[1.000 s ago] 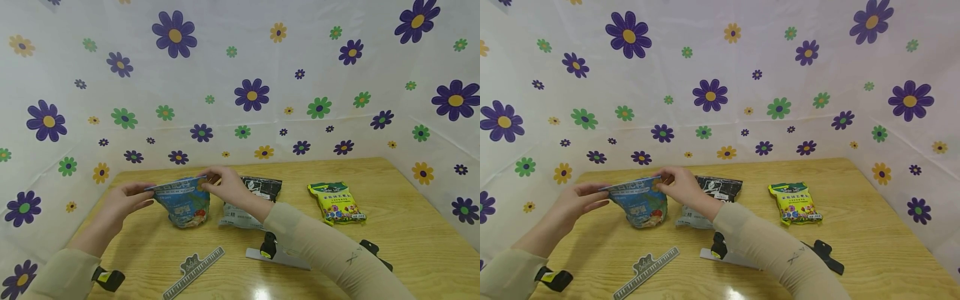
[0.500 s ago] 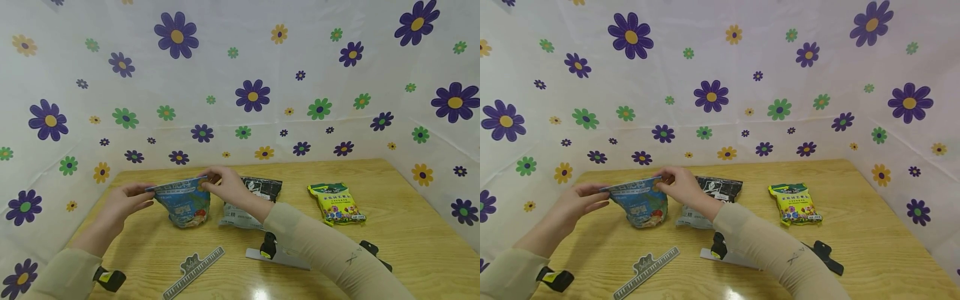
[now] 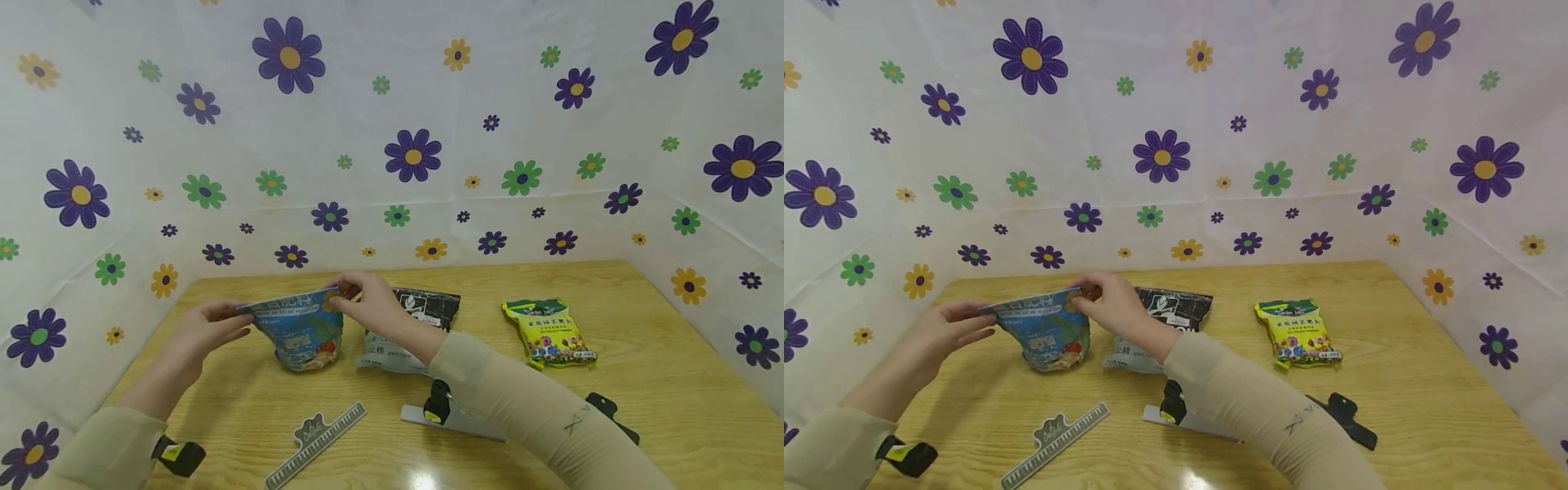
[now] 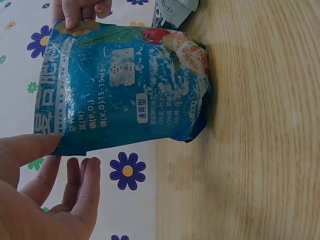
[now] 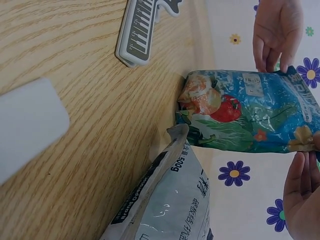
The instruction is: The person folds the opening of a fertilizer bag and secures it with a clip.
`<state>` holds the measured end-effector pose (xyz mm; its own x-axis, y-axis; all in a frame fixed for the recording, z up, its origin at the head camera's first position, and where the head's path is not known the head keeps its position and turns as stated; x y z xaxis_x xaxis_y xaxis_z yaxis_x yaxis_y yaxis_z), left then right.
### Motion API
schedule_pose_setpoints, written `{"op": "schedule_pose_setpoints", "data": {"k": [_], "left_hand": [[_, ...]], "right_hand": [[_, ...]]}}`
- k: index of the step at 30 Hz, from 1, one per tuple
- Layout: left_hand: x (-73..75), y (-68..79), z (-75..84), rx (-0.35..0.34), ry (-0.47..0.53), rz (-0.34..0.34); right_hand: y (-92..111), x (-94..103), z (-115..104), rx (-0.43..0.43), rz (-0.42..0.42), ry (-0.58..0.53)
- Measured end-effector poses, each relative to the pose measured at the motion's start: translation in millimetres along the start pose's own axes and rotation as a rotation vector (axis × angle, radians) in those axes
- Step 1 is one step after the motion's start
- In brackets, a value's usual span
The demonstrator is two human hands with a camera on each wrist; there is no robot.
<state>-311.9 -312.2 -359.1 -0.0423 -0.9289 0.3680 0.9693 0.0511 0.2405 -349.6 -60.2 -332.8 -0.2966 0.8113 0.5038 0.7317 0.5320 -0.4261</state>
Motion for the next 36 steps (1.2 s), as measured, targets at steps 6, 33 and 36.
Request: {"op": "schedule_pose_setpoints", "data": {"k": [6,33,36], "left_hand": [[1.9,0.5,3.3,0.002,-0.022,0.030],[-0.7,-2.6,-3.5,0.066,0.138,0.009],[-1.1,-2.4,-4.4,0.068,0.135,0.008]], "right_hand": [[-1.1,1.1,-0.3,0.010,0.008,-0.013],[1.7,3.0,6.5,-0.072,0.020,-0.053],[1.7,3.5,7.4,-0.084,0.027,-0.074]]}}
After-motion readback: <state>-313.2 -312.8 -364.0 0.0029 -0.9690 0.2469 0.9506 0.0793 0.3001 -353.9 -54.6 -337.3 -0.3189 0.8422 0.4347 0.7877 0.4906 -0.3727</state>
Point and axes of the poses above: each hand's wrist, its own y-axis away from the middle knuckle, its own x-axis out of the back of the hand, z = x × y, the point moved 9 cm from there along -y, towards the middle knuckle, and after that the axes turned 11 degrees about x, right-handed, at the moved point
